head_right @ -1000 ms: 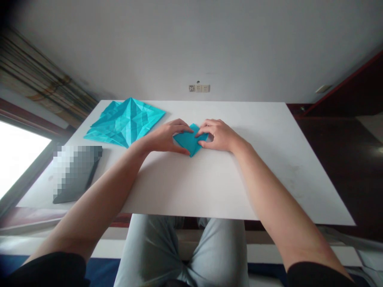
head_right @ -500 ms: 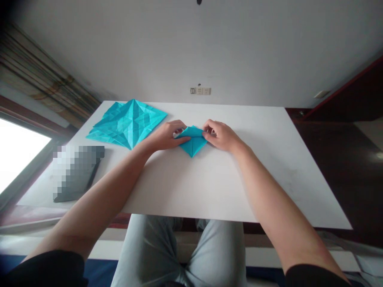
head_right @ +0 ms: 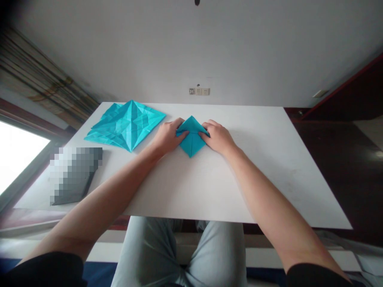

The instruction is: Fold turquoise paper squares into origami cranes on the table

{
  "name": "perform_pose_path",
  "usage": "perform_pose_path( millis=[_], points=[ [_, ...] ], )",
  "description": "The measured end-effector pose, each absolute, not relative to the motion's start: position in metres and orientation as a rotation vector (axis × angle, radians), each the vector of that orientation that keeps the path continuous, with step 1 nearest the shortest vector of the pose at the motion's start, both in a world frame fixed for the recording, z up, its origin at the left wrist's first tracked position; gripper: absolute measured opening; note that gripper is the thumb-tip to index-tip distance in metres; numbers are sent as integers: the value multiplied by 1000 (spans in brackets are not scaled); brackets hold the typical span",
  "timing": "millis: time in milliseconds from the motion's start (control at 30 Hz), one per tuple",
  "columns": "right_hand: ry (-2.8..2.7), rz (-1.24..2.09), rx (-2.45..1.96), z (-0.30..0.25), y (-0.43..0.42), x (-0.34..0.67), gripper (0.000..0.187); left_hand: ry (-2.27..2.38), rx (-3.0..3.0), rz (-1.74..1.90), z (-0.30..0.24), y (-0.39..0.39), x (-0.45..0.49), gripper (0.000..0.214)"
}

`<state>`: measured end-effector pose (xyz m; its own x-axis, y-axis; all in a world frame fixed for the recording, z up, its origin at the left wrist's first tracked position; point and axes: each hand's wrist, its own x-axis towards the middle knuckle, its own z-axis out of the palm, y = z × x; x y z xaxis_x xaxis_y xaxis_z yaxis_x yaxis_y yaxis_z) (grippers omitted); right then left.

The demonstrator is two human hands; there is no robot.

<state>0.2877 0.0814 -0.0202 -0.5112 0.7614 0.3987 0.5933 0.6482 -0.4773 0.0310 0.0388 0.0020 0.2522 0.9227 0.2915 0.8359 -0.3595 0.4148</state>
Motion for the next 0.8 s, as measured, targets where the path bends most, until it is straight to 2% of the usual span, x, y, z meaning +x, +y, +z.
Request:
perform_pose_path(
  millis=[200, 367, 500, 633, 800],
  points=[
    [-2277, 385, -1088, -17, 81, 288, 12, 1788, 2277, 626, 13, 32, 37, 26],
    [-2273, 380, -1152, -12, 74, 283, 21, 1788, 2266, 617, 16, 28, 41, 36],
    [-2277, 422, -1117, -10, 72, 284, 17, 1836, 2246, 579, 16, 27, 45, 33],
    [-2287, 494, -1087, -8, 74, 288, 34, 1986, 2135, 577, 18, 28, 47, 38],
    [-2274, 620, -1082, -9, 75, 291, 67, 1898, 2073, 845, 8, 31, 44, 34]
  ],
)
